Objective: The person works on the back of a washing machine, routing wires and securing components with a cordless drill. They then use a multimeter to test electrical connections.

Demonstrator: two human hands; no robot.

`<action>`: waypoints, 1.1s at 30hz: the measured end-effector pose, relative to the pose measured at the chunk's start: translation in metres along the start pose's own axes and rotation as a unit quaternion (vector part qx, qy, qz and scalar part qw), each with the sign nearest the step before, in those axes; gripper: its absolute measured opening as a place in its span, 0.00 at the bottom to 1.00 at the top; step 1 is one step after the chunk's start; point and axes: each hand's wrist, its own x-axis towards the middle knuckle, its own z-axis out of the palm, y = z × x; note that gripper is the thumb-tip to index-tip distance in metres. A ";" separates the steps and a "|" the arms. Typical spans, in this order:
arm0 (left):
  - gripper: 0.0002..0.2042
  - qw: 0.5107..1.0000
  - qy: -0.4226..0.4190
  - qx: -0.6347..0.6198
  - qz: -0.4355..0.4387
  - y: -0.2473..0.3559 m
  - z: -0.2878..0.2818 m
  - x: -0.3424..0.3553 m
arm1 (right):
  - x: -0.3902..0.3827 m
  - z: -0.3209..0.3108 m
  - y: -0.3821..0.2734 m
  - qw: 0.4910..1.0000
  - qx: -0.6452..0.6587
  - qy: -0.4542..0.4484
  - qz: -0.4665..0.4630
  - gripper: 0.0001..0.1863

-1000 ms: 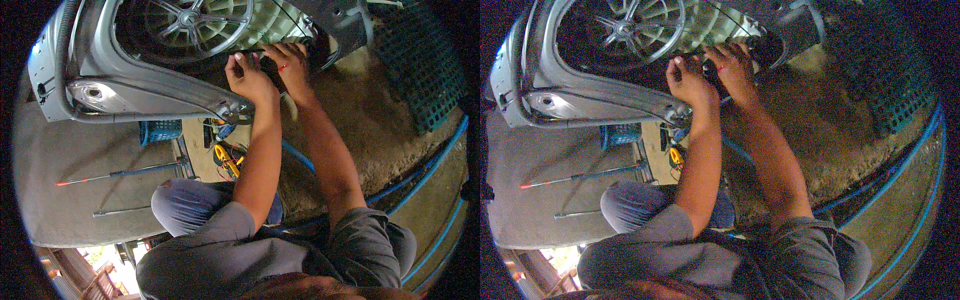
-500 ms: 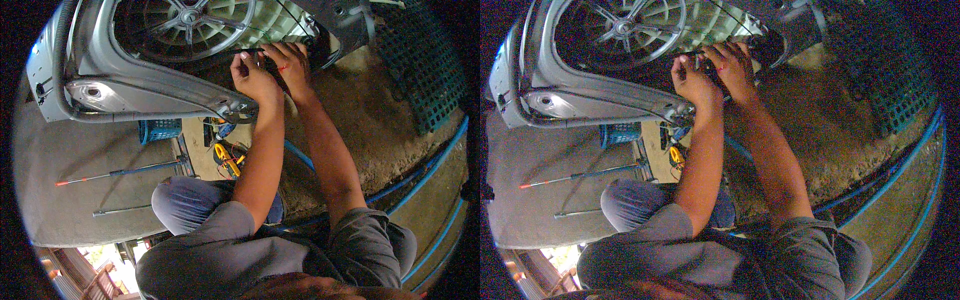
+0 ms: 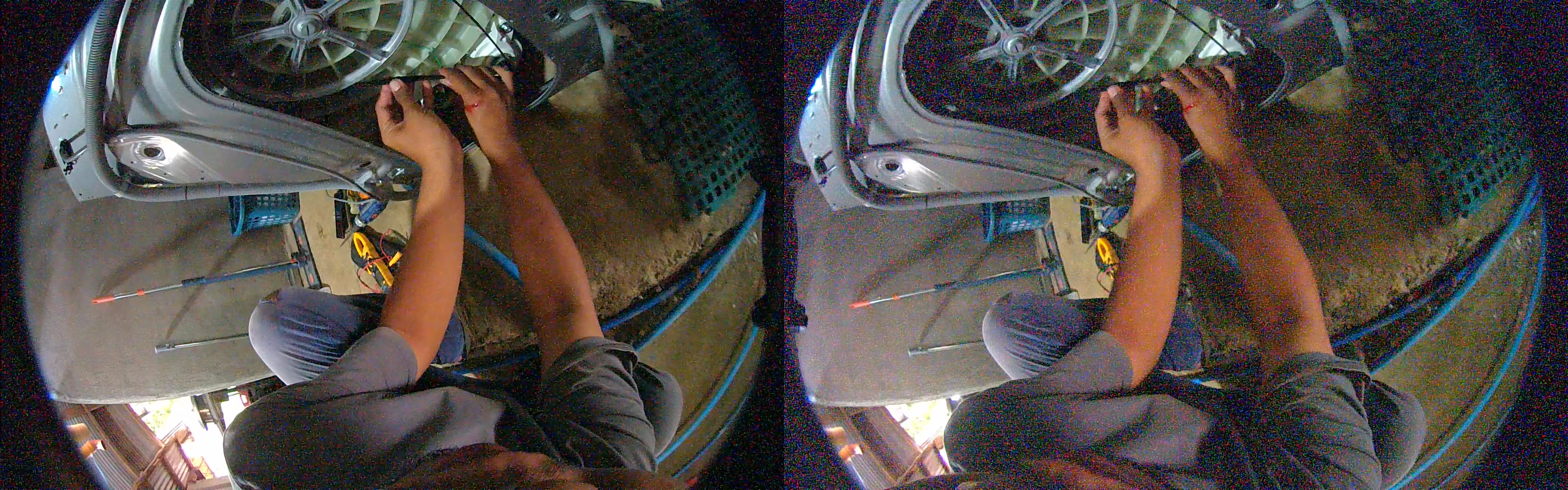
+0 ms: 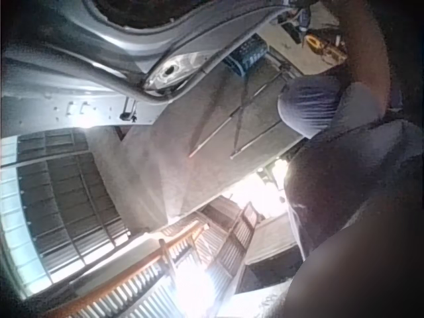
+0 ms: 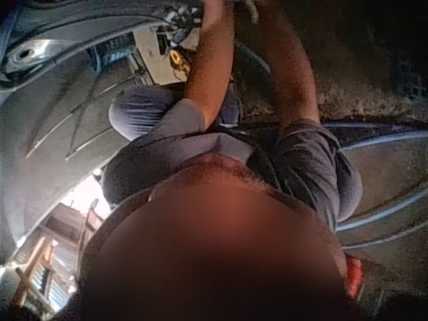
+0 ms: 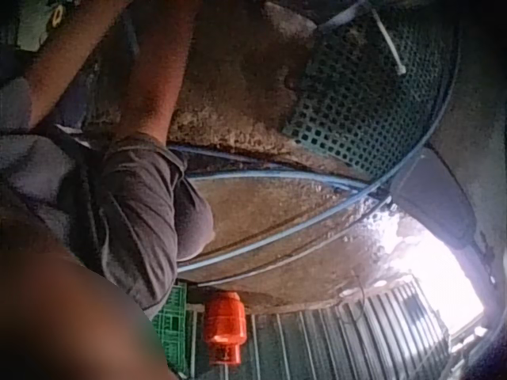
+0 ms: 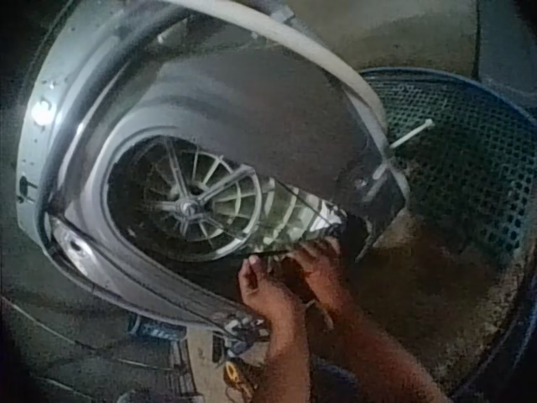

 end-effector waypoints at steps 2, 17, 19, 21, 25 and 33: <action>0.11 1.000 -0.002 -0.005 -0.007 -0.001 -0.001 0.000 | -0.001 -0.003 -0.001 1.000 0.006 -0.011 0.006 0.17; 0.10 1.000 -0.008 0.004 -0.027 -0.009 -0.002 -0.003 | -0.012 0.015 0.009 0.999 -0.019 -0.033 0.032 0.18; 0.10 0.999 -0.003 0.019 -0.029 -0.008 -0.002 -0.004 | -0.012 0.017 0.008 0.999 -0.021 -0.021 0.032 0.19; 0.10 0.999 -0.016 0.024 -0.017 -0.008 -0.002 -0.006 | -0.011 0.016 0.008 0.999 -0.011 -0.013 0.033 0.20; 0.10 0.999 -0.018 0.024 -0.020 -0.008 -0.002 -0.006 | -0.009 0.009 0.008 1.000 -0.008 0.000 0.015 0.19; 0.10 1.000 -0.013 0.020 -0.015 -0.008 -0.002 -0.006 | -0.006 0.005 0.006 1.000 0.007 -0.005 0.028 0.19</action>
